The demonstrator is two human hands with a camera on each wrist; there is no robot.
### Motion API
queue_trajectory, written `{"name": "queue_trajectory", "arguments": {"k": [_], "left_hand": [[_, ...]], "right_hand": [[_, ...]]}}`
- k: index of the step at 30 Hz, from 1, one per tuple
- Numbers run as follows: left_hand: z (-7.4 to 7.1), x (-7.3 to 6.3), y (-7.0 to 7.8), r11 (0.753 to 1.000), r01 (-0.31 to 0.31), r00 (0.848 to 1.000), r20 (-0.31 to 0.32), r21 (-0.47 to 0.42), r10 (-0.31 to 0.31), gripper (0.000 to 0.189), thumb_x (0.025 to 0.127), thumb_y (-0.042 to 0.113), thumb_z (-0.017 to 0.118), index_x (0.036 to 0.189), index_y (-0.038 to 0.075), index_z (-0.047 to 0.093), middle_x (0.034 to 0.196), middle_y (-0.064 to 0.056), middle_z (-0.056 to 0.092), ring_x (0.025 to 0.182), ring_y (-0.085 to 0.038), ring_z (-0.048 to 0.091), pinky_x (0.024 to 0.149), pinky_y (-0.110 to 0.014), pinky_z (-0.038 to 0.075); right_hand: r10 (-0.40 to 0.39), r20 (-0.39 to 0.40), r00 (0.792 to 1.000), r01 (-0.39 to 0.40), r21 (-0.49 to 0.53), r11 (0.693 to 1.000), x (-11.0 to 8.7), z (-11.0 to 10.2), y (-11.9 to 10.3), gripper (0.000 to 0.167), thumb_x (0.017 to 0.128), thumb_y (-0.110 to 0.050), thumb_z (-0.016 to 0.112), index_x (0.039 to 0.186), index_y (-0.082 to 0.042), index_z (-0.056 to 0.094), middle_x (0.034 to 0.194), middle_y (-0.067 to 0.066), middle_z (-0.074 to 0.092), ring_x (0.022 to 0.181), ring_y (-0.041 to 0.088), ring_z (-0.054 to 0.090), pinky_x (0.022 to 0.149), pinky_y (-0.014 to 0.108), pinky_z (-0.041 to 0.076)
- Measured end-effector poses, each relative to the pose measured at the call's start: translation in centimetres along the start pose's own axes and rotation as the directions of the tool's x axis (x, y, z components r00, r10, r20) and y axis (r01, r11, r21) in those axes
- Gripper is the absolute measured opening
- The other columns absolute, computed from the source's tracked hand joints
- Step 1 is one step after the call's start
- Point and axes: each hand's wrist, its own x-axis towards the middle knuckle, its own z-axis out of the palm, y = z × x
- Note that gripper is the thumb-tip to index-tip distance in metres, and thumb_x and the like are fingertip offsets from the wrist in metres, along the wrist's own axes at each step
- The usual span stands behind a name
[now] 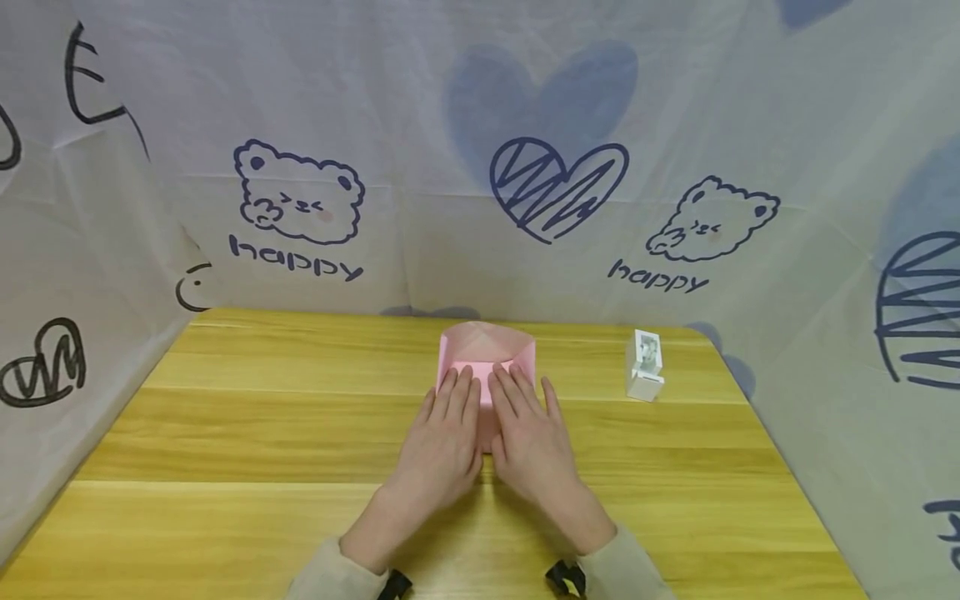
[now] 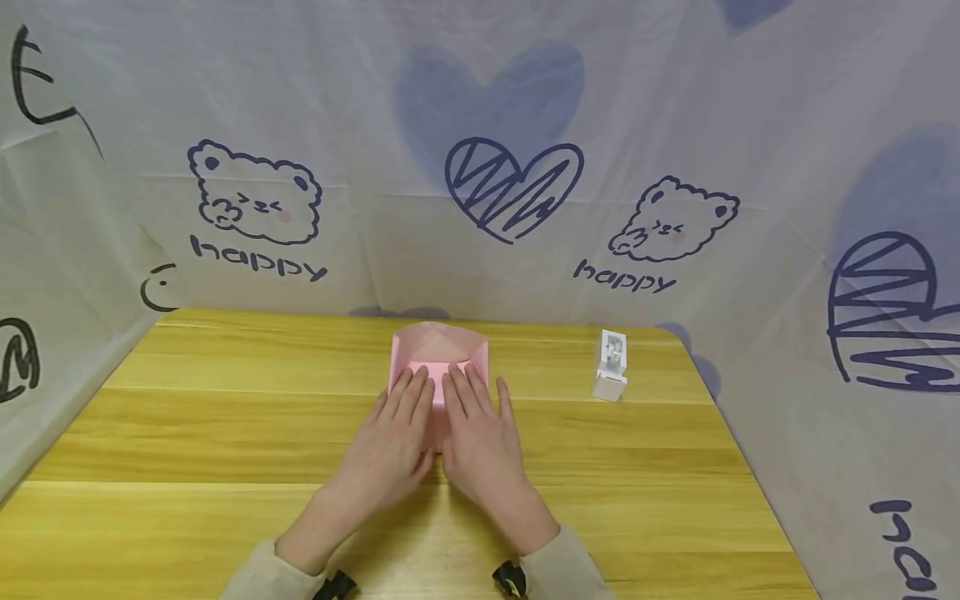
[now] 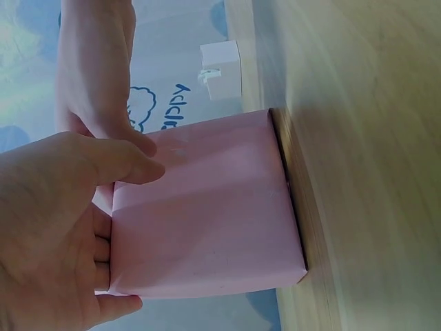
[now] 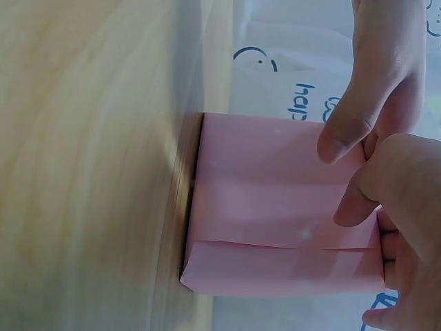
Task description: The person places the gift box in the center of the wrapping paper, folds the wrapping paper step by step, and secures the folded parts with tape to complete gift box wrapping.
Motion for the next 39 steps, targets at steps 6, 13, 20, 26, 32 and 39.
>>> {"name": "queue_trajectory", "arguments": {"k": [6, 13, 20, 26, 32, 39], "left_hand": [[-0.3, 0.2, 0.1, 1.000, -0.003, 1.000, 0.006, -0.010, 0.003, 0.077, 0.095, 0.034, 0.067, 0.152, -0.011, 0.041, 0.160, -0.029, 0.039, 0.149, -0.045, 0.036, 0.119, -0.055, 0.038], [-0.7, 0.4, 0.0, 1.000, -0.007, 1.000, 0.020, -0.010, 0.007, 0.076, 0.096, 0.035, 0.067, 0.151, -0.011, 0.043, 0.159, -0.029, 0.041, 0.148, -0.045, 0.038, 0.118, -0.054, 0.039], [-0.8, 0.3, -0.3, 1.000, 0.003, 1.000, 0.016, -0.002, -0.003, 0.076, 0.094, 0.033, 0.069, 0.151, -0.010, 0.044, 0.158, -0.028, 0.042, 0.147, -0.043, 0.040, 0.118, -0.053, 0.040], [-0.7, 0.3, -0.3, 1.000, 0.008, 1.000, -0.005, -0.016, -0.008, 0.076, 0.093, 0.031, 0.070, 0.151, -0.011, 0.043, 0.158, -0.029, 0.042, 0.147, -0.044, 0.041, 0.117, -0.054, 0.041], [-0.6, 0.2, -0.2, 0.999, 0.013, 1.000, -0.008, -0.041, -0.014, 0.077, 0.093, 0.030, 0.070, 0.151, -0.011, 0.043, 0.158, -0.029, 0.042, 0.147, -0.044, 0.041, 0.117, -0.054, 0.041], [-0.5, 0.2, -0.2, 0.999, 0.013, 1.000, 0.002, -0.040, -0.013, 0.077, 0.093, 0.031, 0.069, 0.152, -0.011, 0.041, 0.158, -0.029, 0.041, 0.147, -0.044, 0.040, 0.117, -0.053, 0.041]], "right_hand": [[0.001, -0.001, 1.000, -0.001, -0.009, 1.000, 0.1, -0.1, 0.0, 0.065, 0.086, -0.016, 0.067, 0.149, -0.002, 0.055, 0.158, 0.012, 0.050, 0.148, 0.031, 0.043, 0.121, 0.063, 0.028], [0.009, -0.003, 1.000, -0.009, -0.005, 1.000, 0.0, -0.3, -0.3, 0.068, 0.085, -0.018, 0.069, 0.149, -0.002, 0.053, 0.159, 0.014, 0.049, 0.148, 0.032, 0.043, 0.120, 0.064, 0.031], [-0.024, -0.134, 0.991, 0.043, 0.140, 0.989, 0.5, -0.4, 0.3, 0.061, 0.086, -0.012, 0.064, 0.146, 0.001, 0.057, 0.152, 0.015, 0.056, 0.144, 0.035, 0.048, 0.117, 0.065, 0.033], [0.040, -0.459, 0.887, 0.108, 0.293, 0.950, 1.0, -0.6, 1.5, 0.050, 0.089, -0.009, 0.062, 0.138, 0.002, 0.061, 0.143, 0.017, 0.062, 0.134, 0.037, 0.057, 0.113, 0.056, 0.043], [0.170, -0.571, 0.803, 0.051, 0.351, 0.935, 1.1, 0.0, 3.3, 0.029, 0.088, -0.013, 0.067, 0.111, 0.004, 0.065, 0.110, 0.017, 0.067, 0.103, 0.037, 0.063, 0.092, 0.049, 0.053], [0.235, -0.402, 0.885, -0.065, 0.392, 0.917, 0.5, 0.3, 4.6, 0.016, 0.092, -0.018, 0.073, 0.088, -0.007, 0.061, 0.083, 0.005, 0.059, 0.077, 0.025, 0.055, 0.070, 0.039, 0.048]]}}
